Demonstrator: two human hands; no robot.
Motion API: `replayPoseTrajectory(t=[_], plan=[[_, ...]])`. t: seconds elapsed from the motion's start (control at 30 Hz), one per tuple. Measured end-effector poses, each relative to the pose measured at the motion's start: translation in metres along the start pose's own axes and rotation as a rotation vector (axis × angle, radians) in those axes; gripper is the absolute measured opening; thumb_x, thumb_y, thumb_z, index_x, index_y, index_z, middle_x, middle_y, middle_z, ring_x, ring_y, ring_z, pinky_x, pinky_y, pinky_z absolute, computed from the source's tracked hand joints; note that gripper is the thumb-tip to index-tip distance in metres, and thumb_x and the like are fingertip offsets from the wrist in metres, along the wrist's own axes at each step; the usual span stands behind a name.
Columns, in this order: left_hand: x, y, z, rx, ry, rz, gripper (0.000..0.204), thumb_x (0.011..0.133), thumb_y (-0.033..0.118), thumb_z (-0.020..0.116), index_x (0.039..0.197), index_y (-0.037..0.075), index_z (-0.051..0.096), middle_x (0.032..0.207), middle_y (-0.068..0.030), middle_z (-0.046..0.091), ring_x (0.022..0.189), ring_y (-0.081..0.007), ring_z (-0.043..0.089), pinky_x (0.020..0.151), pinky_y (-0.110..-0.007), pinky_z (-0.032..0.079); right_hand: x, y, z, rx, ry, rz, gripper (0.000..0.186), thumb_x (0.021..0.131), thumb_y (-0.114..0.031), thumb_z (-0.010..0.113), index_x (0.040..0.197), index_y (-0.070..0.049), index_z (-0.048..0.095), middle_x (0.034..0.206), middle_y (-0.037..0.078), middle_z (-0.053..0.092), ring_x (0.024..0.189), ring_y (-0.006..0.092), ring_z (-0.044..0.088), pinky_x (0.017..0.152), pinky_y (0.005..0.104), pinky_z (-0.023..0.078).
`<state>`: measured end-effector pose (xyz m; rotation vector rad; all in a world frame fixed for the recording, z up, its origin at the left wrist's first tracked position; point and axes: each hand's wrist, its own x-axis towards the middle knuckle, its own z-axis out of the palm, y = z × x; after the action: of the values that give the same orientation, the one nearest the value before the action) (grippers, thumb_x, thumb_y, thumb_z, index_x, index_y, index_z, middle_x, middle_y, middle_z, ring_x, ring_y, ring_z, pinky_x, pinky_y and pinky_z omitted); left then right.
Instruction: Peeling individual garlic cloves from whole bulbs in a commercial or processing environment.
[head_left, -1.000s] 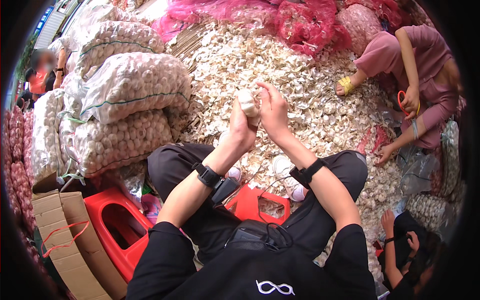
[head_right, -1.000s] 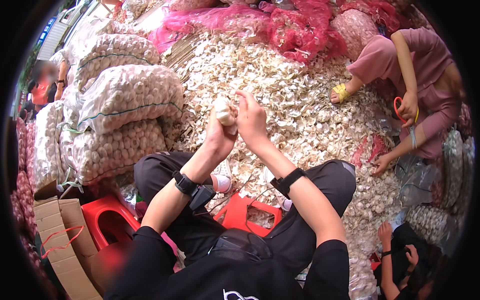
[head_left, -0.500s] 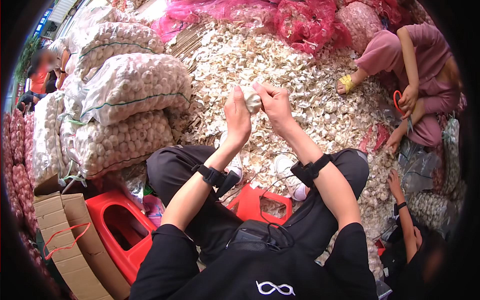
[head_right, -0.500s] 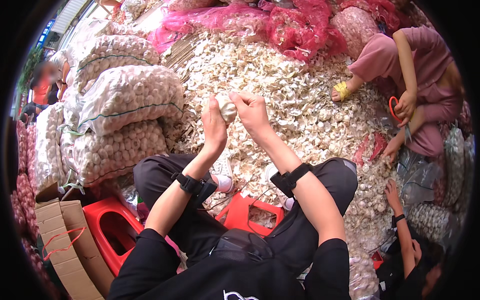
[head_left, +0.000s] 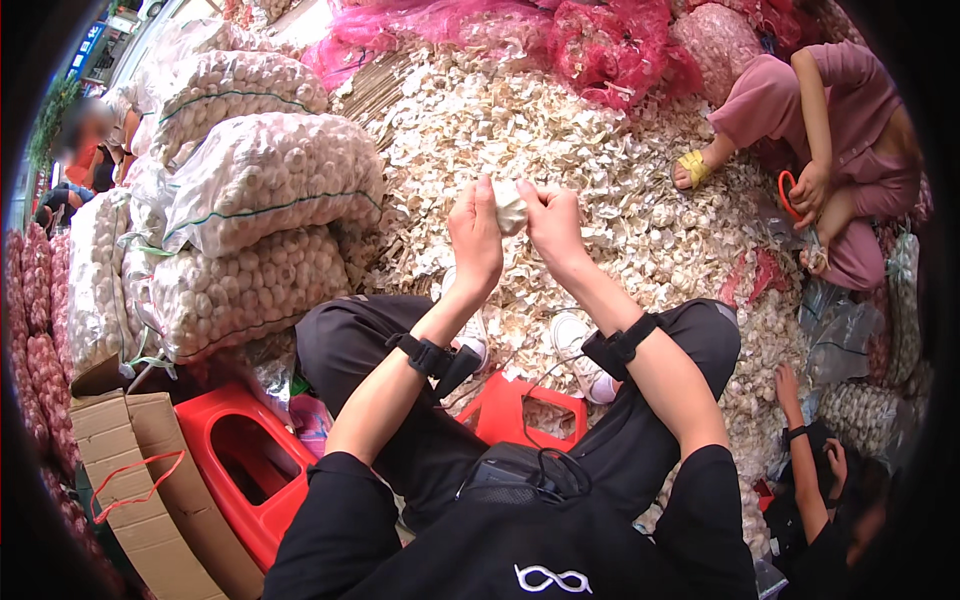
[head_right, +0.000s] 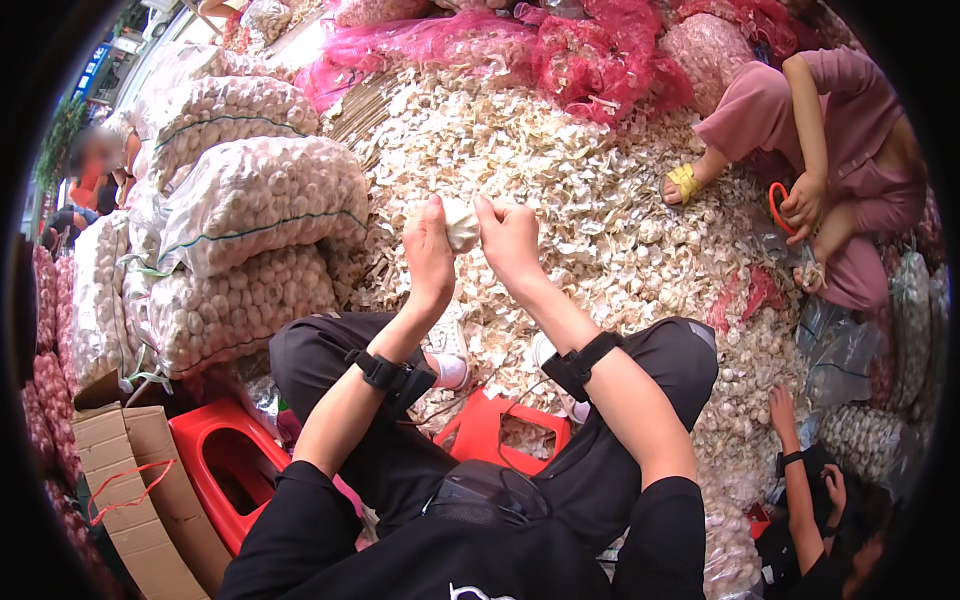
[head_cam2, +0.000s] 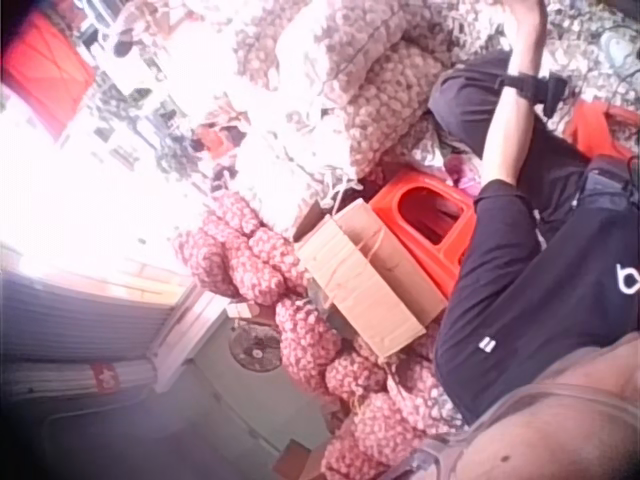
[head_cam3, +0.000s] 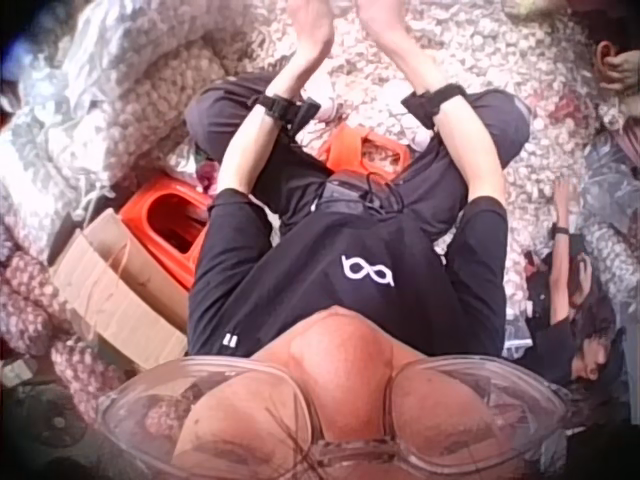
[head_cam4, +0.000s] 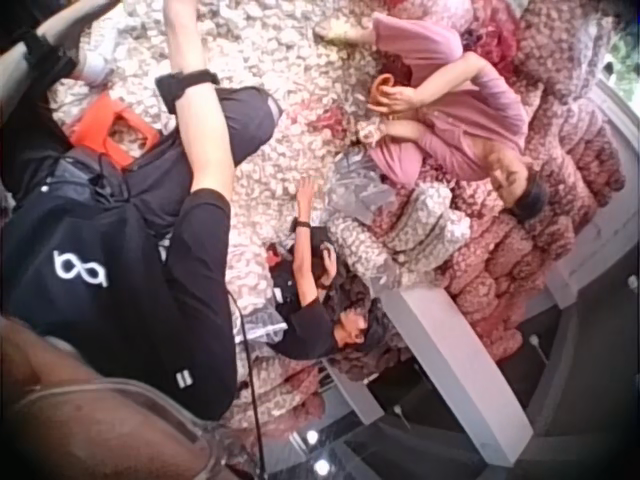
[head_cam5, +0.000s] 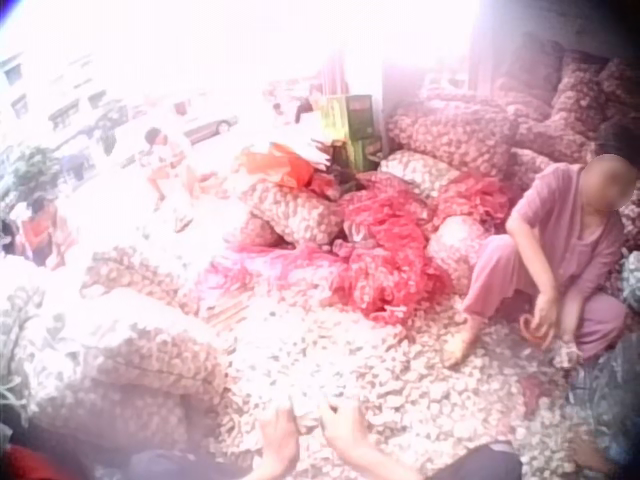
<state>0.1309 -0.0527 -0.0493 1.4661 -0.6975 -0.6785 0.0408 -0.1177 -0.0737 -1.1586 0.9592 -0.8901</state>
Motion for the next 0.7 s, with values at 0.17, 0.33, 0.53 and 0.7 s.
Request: replayPoseTrajectory(t=[0.17,0.33,0.53,0.7], plan=[[0.003,0.018,-0.001,-0.27,0.152,-0.283,0.032,0.098,0.037,0.051,0.086,0.007,0.056,0.068,0.0002,0.058,0.049,-0.0059,0.05,0.042,-0.021,0.037,0.004,0.021,0.0,-0.016,-0.048,0.29,0.038,0.096,-0.036,0.054,0.101,0.001,0.064,0.081,0.007,0.066,0.063,0.0123,0.062,0.055,0.0263,0.049],[0.013,0.005,-0.008,-0.067,0.022,-0.248,0.029,0.097,0.032,0.053,0.085,0.006,0.059,0.055,0.0035,0.049,0.045,-0.0051,0.045,0.038,-0.021,0.032,-0.009,-0.036,0.005,-0.174,-0.387,0.024,0.042,0.095,-0.037,0.058,0.116,0.0,0.059,0.089,0.008,0.067,0.072,0.0138,0.065,0.059,0.0253,0.048],[0.013,-0.001,-0.011,0.314,-0.137,0.037,0.033,0.097,0.024,0.053,0.081,0.001,0.07,0.056,-0.0031,0.057,0.049,-0.0078,0.052,0.044,-0.024,0.036,-0.02,-0.031,0.002,-0.48,-0.126,-0.266,0.032,0.093,-0.029,0.055,0.084,0.001,0.056,0.077,0.025,0.063,0.072,0.033,0.065,0.062,0.039,0.048],[0.009,0.005,-0.002,-0.315,-0.249,-0.392,0.035,0.099,0.028,0.051,0.081,0.002,0.066,0.061,0.0017,0.058,0.048,-0.0043,0.05,0.042,-0.021,0.036,-0.018,-0.038,-0.009,-0.194,-0.186,-0.163,0.033,0.095,-0.027,0.051,0.084,0.003,0.057,0.073,0.016,0.064,0.063,0.0193,0.063,0.054,0.0338,0.046]])
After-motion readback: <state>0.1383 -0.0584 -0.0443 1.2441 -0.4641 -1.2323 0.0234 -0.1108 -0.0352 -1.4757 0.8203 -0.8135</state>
